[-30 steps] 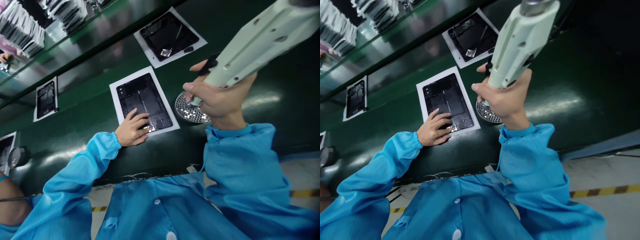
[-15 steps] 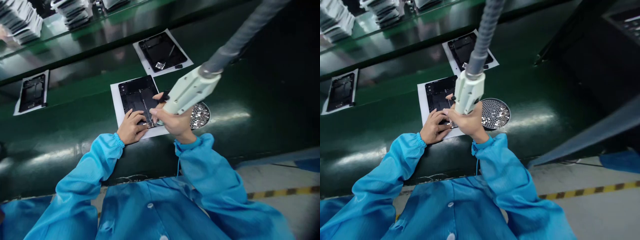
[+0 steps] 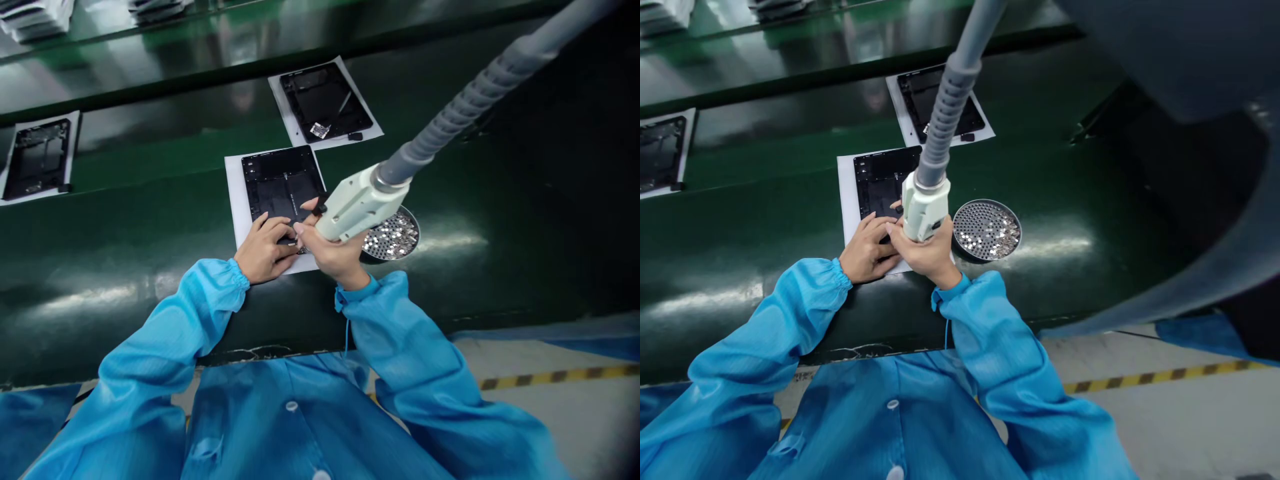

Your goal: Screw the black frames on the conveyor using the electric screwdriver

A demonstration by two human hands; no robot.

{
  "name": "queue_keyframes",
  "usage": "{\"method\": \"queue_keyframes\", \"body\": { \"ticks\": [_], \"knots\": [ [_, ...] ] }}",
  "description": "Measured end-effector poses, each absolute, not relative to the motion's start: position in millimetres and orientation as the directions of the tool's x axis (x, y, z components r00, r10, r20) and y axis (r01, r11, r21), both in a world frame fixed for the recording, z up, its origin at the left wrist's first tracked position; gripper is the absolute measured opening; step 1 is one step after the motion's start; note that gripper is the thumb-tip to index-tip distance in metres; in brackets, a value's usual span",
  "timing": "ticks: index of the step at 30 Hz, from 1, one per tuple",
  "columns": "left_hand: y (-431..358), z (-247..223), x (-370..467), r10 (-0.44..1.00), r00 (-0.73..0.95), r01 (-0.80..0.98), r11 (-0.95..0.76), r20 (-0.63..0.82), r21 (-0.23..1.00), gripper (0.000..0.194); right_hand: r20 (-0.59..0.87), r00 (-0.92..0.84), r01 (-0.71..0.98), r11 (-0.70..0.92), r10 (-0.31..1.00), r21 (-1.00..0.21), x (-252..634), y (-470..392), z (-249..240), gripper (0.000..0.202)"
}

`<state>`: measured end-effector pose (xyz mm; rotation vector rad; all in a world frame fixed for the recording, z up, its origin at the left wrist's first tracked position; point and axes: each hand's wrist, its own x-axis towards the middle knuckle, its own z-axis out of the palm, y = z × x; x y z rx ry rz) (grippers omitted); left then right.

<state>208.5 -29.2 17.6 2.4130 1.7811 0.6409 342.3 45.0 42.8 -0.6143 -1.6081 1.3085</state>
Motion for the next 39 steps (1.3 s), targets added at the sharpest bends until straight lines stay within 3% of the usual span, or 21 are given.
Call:
{"method": "queue_keyframes", "body": {
  "ticks": [6, 12, 16, 21, 32, 39],
  "knots": [
    [-29.8, 17.1, 208.4, 0.935, 0.224, 0.904, -0.305, 0.277, 0.300, 0.025, 0.385, -0.358, -0.175, 0.344, 0.851, -0.922, 337.8, 43.7, 33.1, 0.018],
    [-31.1, 16.7, 208.5, 0.930, 0.192, 0.906, -0.290, 0.312, 0.308, 0.026, 0.235, -0.553, -0.198, 0.148, 0.799, -0.969, 340.3, 62.3, 46.3, 0.023],
    [-31.1, 17.3, 207.8, 0.932, 0.189, 0.903, -0.289, 0.309, 0.319, 0.025, 0.358, -0.406, -0.193, 0.304, 0.841, -0.933, 357.2, 89.2, 56.8, 0.036],
    [-31.9, 18.0, 207.0, 0.928, 0.188, 0.905, -0.291, 0.321, 0.311, 0.026, 0.449, -0.194, -0.143, 0.428, 0.872, -0.893, 379.5, 124.5, 53.4, 0.034],
    [-32.1, 18.9, 199.8, 0.908, 0.199, 0.920, -0.302, 0.368, 0.249, 0.027, 0.351, -0.184, -0.130, 0.331, 0.918, -0.935, 370.3, 133.8, 47.7, 0.035],
    [-31.9, 20.4, 198.7, 0.916, 0.186, 0.914, -0.294, 0.355, 0.281, 0.025, 0.322, -0.168, -0.124, 0.304, 0.932, -0.945, 362.0, 145.9, 43.0, 0.042]
  ]
}}
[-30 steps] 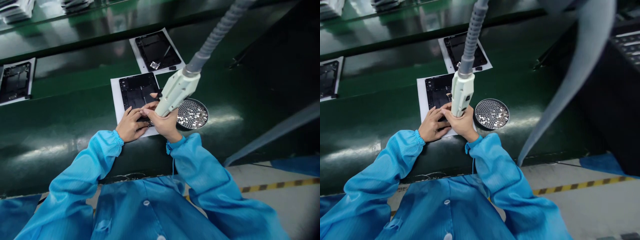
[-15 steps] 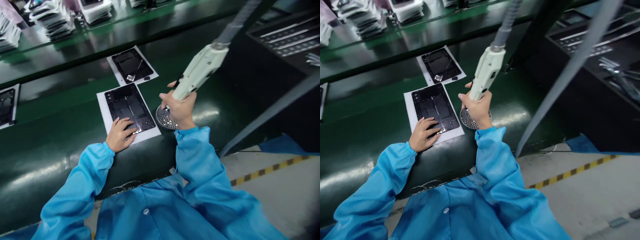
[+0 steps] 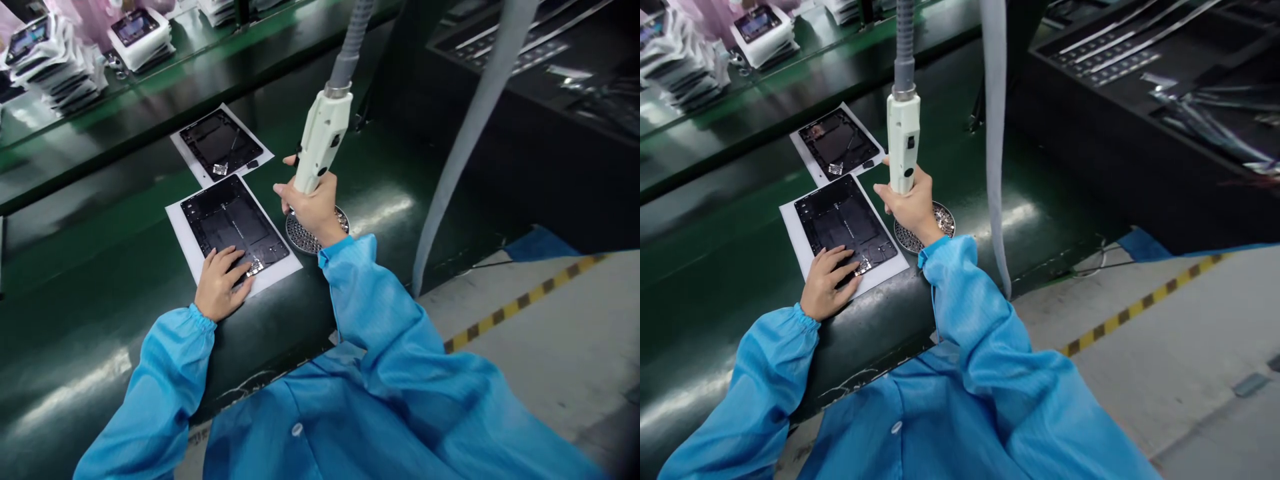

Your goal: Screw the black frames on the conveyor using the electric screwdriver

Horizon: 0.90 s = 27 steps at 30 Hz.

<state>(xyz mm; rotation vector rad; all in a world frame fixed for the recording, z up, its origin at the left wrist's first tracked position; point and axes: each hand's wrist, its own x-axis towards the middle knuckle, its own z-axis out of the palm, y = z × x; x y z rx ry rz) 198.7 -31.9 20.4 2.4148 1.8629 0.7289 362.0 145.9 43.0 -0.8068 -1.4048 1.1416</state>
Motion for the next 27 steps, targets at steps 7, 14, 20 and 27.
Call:
{"method": "queue_keyframes", "body": {
  "ticks": [7, 14, 20, 27],
  "knots": [
    [-32.1, 20.8, 198.7, 0.916, 0.194, 0.915, -0.297, 0.350, 0.272, 0.024, 0.348, -0.207, -0.153, 0.321, 0.914, -0.935, 360.9, 143.9, 42.5, 0.038],
    [-32.3, 20.2, 199.3, 0.916, 0.193, 0.918, -0.295, 0.351, 0.266, 0.024, 0.320, -0.226, -0.092, 0.307, 0.920, -0.947, 362.5, 142.0, 42.8, 0.036],
    [-32.1, 20.7, 199.8, 0.910, 0.203, 0.918, -0.306, 0.360, 0.255, 0.025, 0.322, -0.246, -0.075, 0.313, 0.914, -0.947, 365.4, 141.6, 42.3, 0.035],
    [-32.4, 20.0, 199.9, 0.917, 0.188, 0.915, -0.294, 0.352, 0.276, 0.025, 0.327, -0.248, -0.073, 0.319, 0.912, -0.945, 363.4, 139.3, 42.6, 0.033]
  ]
}}
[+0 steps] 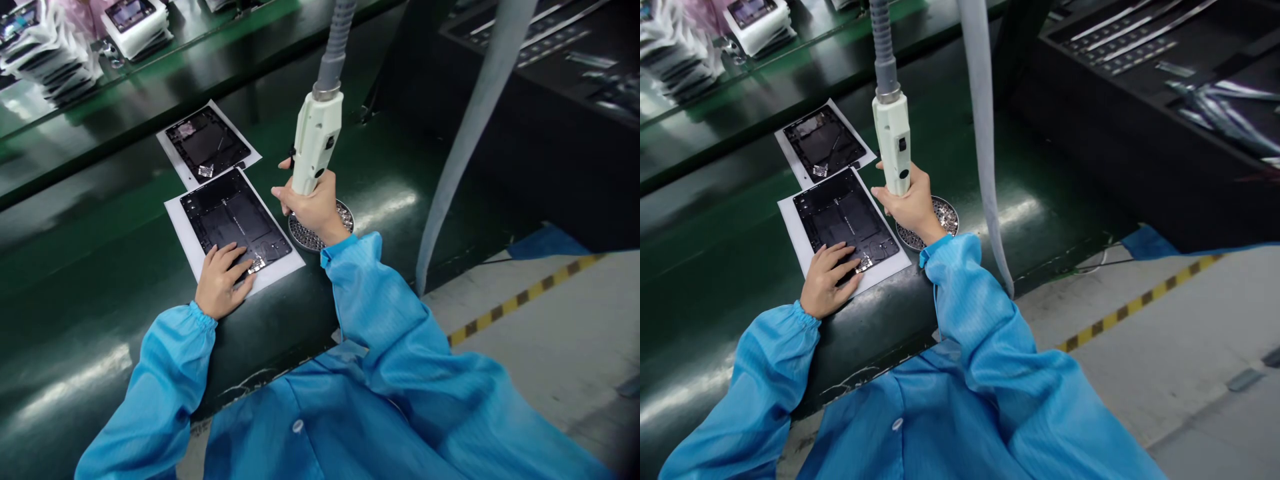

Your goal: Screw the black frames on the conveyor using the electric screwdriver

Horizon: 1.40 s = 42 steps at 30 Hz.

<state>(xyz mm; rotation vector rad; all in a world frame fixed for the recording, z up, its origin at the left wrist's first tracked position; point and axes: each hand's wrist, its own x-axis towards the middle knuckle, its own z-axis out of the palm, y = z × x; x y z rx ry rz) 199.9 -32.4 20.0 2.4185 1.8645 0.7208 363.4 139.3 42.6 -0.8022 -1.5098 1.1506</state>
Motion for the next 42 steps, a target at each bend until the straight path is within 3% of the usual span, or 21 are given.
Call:
{"method": "queue_keyframes", "body": {
  "ticks": [4, 11, 17, 25, 42],
  "knots": [
    [-32.0, 19.0, 199.5, 0.913, 0.189, 0.921, -0.292, 0.361, 0.258, 0.026, 0.336, -0.221, -0.079, 0.327, 0.915, -0.942, 364.3, 137.4, 46.7, 0.035],
    [-28.7, 13.4, 204.4, 0.921, 0.006, 0.952, -0.124, 0.389, 0.280, 0.036, 0.412, -0.224, -0.208, 0.369, 0.883, -0.906, 357.1, 98.0, 68.1, 0.036],
    [-29.3, 12.8, 206.7, 0.930, 0.042, 0.956, -0.143, 0.365, 0.255, 0.035, 0.305, -0.442, -0.174, 0.252, 0.844, -0.952, 333.3, 58.5, 58.9, 0.037],
    [-28.8, 11.5, 210.0, 0.949, 0.041, 0.946, -0.138, 0.312, 0.294, 0.037, 0.381, -0.382, -0.209, 0.323, 0.842, -0.923, 330.9, 57.1, 53.8, 0.017],
    [-30.2, 14.9, 214.4, 0.969, 0.031, 0.956, -0.101, 0.245, 0.277, 0.035, 0.398, -0.452, -0.164, 0.365, 0.798, -0.917, 327.0, 53.7, 33.0, 0.016]
  ]
}}
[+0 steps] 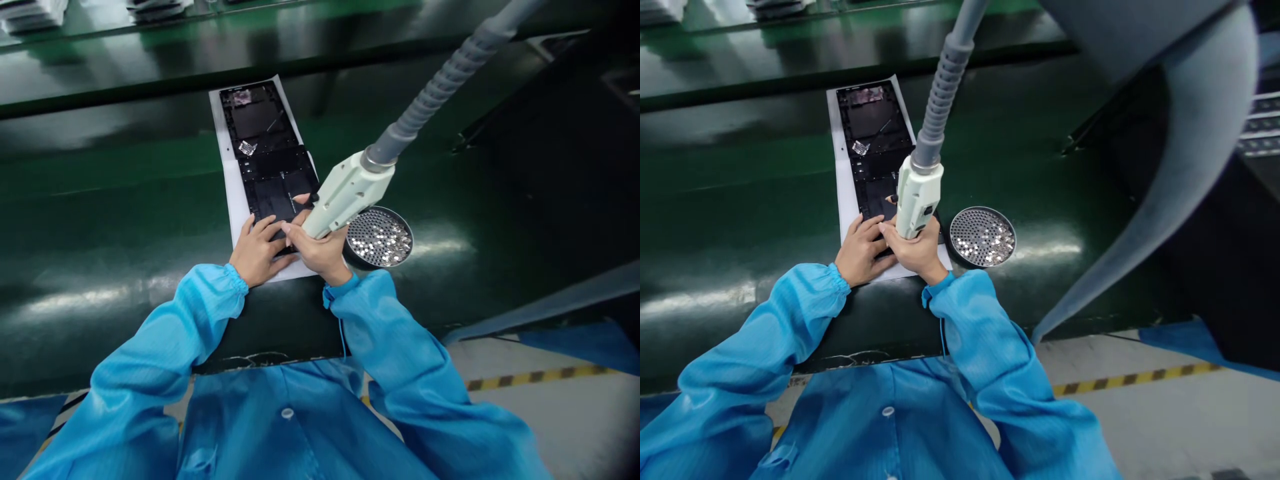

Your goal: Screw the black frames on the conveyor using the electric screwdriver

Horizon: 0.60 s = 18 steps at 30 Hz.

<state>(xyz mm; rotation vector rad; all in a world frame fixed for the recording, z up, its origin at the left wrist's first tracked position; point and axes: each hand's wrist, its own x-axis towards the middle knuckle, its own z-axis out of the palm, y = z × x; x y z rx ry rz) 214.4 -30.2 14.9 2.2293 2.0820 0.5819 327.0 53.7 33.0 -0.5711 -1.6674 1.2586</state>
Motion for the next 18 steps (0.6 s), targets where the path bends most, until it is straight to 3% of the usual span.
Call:
{"method": "queue_keyframes", "body": {
  "ticks": [6, 11, 15, 18],
  "knots": [
    [-27.6, 15.7, 213.0, 0.970, 0.086, 0.967, -0.135, 0.226, 0.215, 0.043, 0.405, -0.382, -0.151, 0.377, 0.831, -0.914, 330.7, 62.7, 39.8, 0.013],
    [-39.4, 18.2, 218.4, 0.966, 0.146, 0.969, -0.183, 0.213, 0.165, 0.041, 0.435, -0.248, -0.045, 0.438, 0.866, -0.898, 343.5, 77.7, 47.4, 0.011],
    [-58.3, 18.2, 220.3, 0.940, 0.180, 0.960, -0.232, 0.290, 0.154, 0.039, 0.436, -0.193, -0.020, 0.441, 0.879, -0.897, 350.5, 84.8, 49.2, 0.016],
    [-68.7, 21.8, 203.1, 0.907, -0.004, 0.964, -0.109, 0.420, 0.244, 0.036, 0.420, -0.183, 0.034, 0.433, 0.889, -0.901, 353.0, 86.7, 49.9, 0.018]
  ]
}}
